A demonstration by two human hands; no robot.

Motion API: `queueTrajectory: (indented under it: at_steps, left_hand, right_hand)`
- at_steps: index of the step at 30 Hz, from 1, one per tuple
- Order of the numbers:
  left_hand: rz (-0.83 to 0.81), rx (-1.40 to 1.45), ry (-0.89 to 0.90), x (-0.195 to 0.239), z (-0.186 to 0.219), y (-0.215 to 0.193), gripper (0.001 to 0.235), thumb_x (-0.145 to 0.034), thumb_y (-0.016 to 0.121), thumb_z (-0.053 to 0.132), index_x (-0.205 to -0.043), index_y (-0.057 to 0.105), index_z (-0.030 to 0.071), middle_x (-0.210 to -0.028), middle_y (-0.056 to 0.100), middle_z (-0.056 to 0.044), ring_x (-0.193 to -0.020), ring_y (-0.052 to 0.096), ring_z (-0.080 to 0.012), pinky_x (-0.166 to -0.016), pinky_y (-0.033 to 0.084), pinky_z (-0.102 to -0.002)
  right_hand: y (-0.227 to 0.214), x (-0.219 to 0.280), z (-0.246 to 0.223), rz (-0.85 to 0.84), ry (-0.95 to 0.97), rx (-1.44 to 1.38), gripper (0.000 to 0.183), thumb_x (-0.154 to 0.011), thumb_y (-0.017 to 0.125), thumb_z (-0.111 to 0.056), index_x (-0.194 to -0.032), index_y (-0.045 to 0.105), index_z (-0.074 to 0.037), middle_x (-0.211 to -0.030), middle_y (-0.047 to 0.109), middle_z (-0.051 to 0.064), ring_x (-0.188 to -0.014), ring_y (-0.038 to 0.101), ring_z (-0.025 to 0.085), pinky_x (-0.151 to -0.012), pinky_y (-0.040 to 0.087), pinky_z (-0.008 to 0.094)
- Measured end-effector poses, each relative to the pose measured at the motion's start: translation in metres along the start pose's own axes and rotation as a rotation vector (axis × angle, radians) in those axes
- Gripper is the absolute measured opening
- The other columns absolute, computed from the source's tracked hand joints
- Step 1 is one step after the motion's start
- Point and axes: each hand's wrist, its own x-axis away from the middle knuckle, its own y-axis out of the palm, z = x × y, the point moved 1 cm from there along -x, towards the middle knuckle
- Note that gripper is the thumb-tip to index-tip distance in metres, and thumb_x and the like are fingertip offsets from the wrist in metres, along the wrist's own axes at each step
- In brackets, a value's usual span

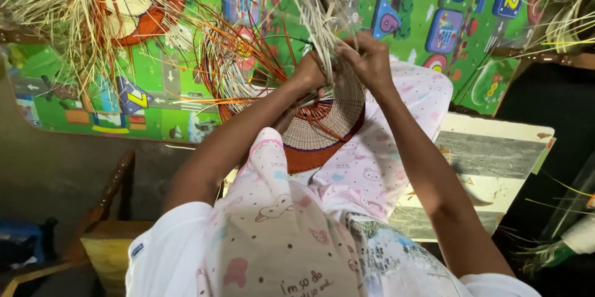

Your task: The person sits cross-legged and weaves a basket using dried plant fibers. They interlace light-colored strands into the rim of a partially completed basket, occasionally using a curved knife to trim or adjust the fibers.

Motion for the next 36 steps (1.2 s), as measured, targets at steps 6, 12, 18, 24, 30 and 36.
queueTrajectory:
  at_steps: [6,12,18,24,30,36]
  left_hand:
    - [0.011,-0.023,0.002,-0.008,0.007,0.0,0.02,-0.058,0.063,0.02,-0.072,0.063,0.005,-0.063,0.06,-0.011,-0.061,0.059,-0.0273,-0.061,0.048,-0.035]
    - [0.013,-0.049,-0.013,-0.005,0.01,-0.001,0.021,-0.059,0.063,0.02,-0.073,0.063,0.005,-0.064,0.06,-0.011,-0.063,0.059,-0.0282,-0.062,0.048,-0.036]
    - [0.021,-0.062,-0.028,-0.002,0.012,-0.001,0.021,-0.059,0.063,0.02,-0.074,0.062,0.004,-0.066,0.06,-0.012,-0.064,0.059,-0.0291,-0.062,0.048,-0.037]
    - [0.029,-0.077,-0.043,-0.006,0.016,0.0,0.022,-0.06,0.062,0.02,-0.075,0.062,0.004,-0.067,0.06,-0.013,-0.065,0.059,-0.0301,-0.063,0.048,-0.039]
    - [0.04,-0.11,-0.066,0.001,0.021,0.001,0.023,-0.061,0.062,0.02,-0.076,0.062,0.003,-0.068,0.06,-0.013,-0.067,0.059,-0.031,-0.064,0.048,-0.04]
    - [0.036,-0.134,-0.075,-0.003,0.019,-0.007,0.023,-0.061,0.062,0.02,-0.076,0.061,0.003,-0.069,0.06,-0.014,-0.068,0.059,-0.032,-0.064,0.048,-0.041]
  right_hand:
    - [-0.009,0.044,0.018,-0.183,-0.333,0.303,0.005,-0.07,0.065,-0.003,-0.074,0.062,-0.004,-0.076,0.056,0.015,-0.07,0.049,0.03,-0.064,0.039,0.036]
    - [-0.007,0.028,0.062,-0.237,-0.409,0.465,0.006,-0.07,0.064,-0.003,-0.073,0.059,-0.006,-0.085,0.057,0.013,-0.078,0.05,0.029,-0.065,0.042,0.036]
    - [-0.007,0.023,0.042,-0.135,-0.251,0.221,0.023,-0.072,0.07,-0.017,-0.065,0.052,-0.005,-0.062,0.049,0.01,-0.061,0.046,0.027,-0.06,0.039,0.037]
    - [-0.024,0.039,0.023,-0.211,-0.22,0.205,0.006,-0.068,0.069,-0.002,-0.066,0.064,-0.006,-0.066,0.049,0.008,-0.067,0.042,0.023,-0.065,0.038,0.033]
    - [-0.004,0.01,0.067,-0.121,-0.354,0.416,0.015,-0.067,0.072,-0.01,-0.063,0.058,-0.008,-0.062,0.05,0.006,-0.063,0.047,0.025,-0.06,0.04,0.034]
    - [-0.014,0.037,0.042,-0.115,-0.181,0.253,0.01,-0.067,0.071,-0.005,-0.066,0.061,-0.009,-0.064,0.054,0.005,-0.063,0.046,0.023,-0.065,0.038,0.031]
